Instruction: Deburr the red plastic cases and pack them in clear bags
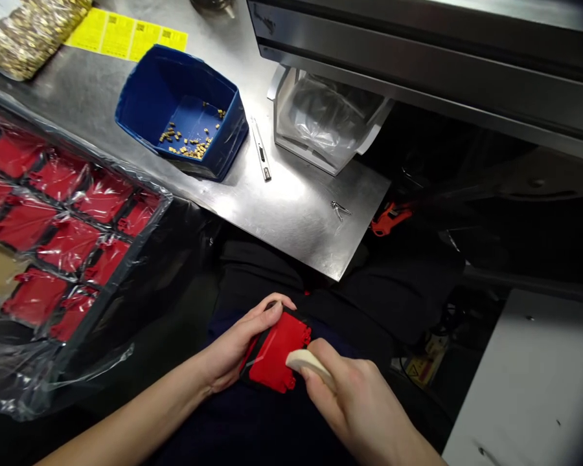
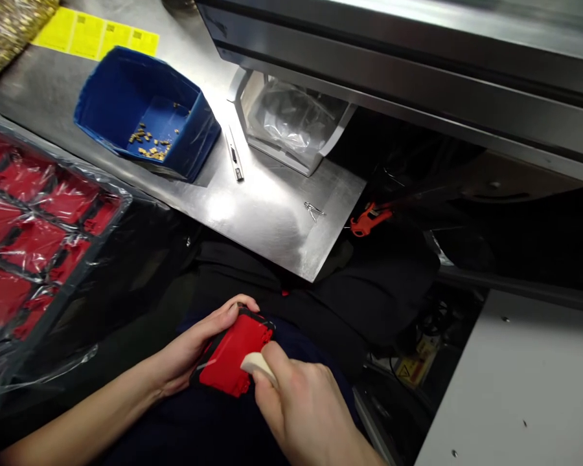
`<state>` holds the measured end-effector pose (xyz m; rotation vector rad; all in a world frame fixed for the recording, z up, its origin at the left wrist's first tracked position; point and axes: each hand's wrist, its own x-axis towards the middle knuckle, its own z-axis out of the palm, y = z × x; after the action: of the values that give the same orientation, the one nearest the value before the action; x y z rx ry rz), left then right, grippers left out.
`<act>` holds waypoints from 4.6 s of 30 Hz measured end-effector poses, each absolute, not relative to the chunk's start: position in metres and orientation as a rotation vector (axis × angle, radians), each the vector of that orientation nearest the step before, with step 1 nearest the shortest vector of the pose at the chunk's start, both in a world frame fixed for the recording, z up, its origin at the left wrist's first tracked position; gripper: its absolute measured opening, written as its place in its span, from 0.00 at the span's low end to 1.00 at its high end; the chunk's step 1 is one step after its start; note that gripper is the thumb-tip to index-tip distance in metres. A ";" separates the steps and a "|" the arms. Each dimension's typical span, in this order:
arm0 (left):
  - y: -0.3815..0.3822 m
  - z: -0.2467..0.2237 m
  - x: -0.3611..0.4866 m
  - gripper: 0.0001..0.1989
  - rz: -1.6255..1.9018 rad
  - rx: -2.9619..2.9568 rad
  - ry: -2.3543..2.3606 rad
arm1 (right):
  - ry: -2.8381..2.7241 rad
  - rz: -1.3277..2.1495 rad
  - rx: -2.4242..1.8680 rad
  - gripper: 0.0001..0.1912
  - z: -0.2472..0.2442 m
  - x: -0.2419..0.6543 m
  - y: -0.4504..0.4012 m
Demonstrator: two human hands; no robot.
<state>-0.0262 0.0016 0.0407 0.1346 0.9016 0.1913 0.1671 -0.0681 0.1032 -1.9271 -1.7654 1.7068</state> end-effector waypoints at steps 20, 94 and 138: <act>-0.006 0.032 -0.021 0.16 0.243 -0.061 1.010 | -1.776 1.646 -1.960 0.10 0.095 0.166 -0.061; -0.014 0.041 -0.016 0.18 0.499 -0.148 1.146 | -2.064 1.729 -1.436 0.06 0.081 0.182 -0.040; -0.008 0.018 -0.041 0.25 0.617 -0.086 0.928 | -2.307 0.415 -2.473 0.25 -0.052 0.407 0.073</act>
<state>-0.0410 -0.0080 0.0177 -0.0859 0.9282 0.6173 0.4065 0.0734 -0.0524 -2.4728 -2.3070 0.4149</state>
